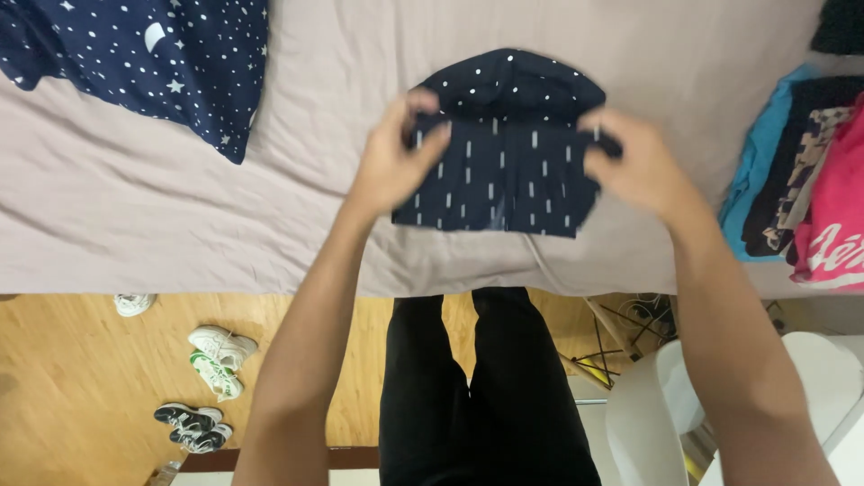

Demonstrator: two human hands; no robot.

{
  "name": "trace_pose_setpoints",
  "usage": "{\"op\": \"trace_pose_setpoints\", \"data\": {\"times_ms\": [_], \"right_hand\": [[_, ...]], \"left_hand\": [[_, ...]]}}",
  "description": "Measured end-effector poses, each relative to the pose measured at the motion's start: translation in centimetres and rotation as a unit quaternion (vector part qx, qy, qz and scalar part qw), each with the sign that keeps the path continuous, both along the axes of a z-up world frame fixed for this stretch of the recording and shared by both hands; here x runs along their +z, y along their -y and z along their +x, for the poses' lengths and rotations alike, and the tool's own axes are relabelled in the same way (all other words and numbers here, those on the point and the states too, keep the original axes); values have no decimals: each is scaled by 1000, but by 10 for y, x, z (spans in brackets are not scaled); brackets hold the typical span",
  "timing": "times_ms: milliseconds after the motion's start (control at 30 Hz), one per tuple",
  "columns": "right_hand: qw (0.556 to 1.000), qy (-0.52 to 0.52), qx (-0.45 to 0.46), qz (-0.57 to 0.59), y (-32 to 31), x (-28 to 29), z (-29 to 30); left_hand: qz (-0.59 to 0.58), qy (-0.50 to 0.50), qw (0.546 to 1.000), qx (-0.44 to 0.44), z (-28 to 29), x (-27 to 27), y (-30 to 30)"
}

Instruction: The person folds several items of clothing on a bed, including a dark blue shirt with white polka dots, a dark blue shirt with a red graphic, a light pink shirt, and a white shirt. The person smooths each item, folds the sides and bottom, and stacks them on the bed.

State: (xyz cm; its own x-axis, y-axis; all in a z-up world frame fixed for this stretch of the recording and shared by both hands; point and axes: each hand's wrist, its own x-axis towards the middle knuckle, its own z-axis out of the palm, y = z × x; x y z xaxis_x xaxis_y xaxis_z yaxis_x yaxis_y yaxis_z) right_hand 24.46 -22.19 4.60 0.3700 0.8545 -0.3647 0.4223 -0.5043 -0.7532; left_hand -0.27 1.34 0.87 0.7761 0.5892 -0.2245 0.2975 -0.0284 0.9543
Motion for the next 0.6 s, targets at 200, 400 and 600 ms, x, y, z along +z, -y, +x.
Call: {"op": "trace_pose_setpoints", "data": {"times_ms": [200, 400, 600], "right_hand": [[981, 175, -68, 57, -36, -51, 11], [934, 355, -1, 28, -18, -31, -84], [943, 306, 82, -103, 6, -74, -114]], "left_hand": [[-13, -6, 990, 142, 52, -54, -12], [349, -92, 932, 44, 12, -8, 40], [344, -232, 908, -58, -8, -39, 62]]}}
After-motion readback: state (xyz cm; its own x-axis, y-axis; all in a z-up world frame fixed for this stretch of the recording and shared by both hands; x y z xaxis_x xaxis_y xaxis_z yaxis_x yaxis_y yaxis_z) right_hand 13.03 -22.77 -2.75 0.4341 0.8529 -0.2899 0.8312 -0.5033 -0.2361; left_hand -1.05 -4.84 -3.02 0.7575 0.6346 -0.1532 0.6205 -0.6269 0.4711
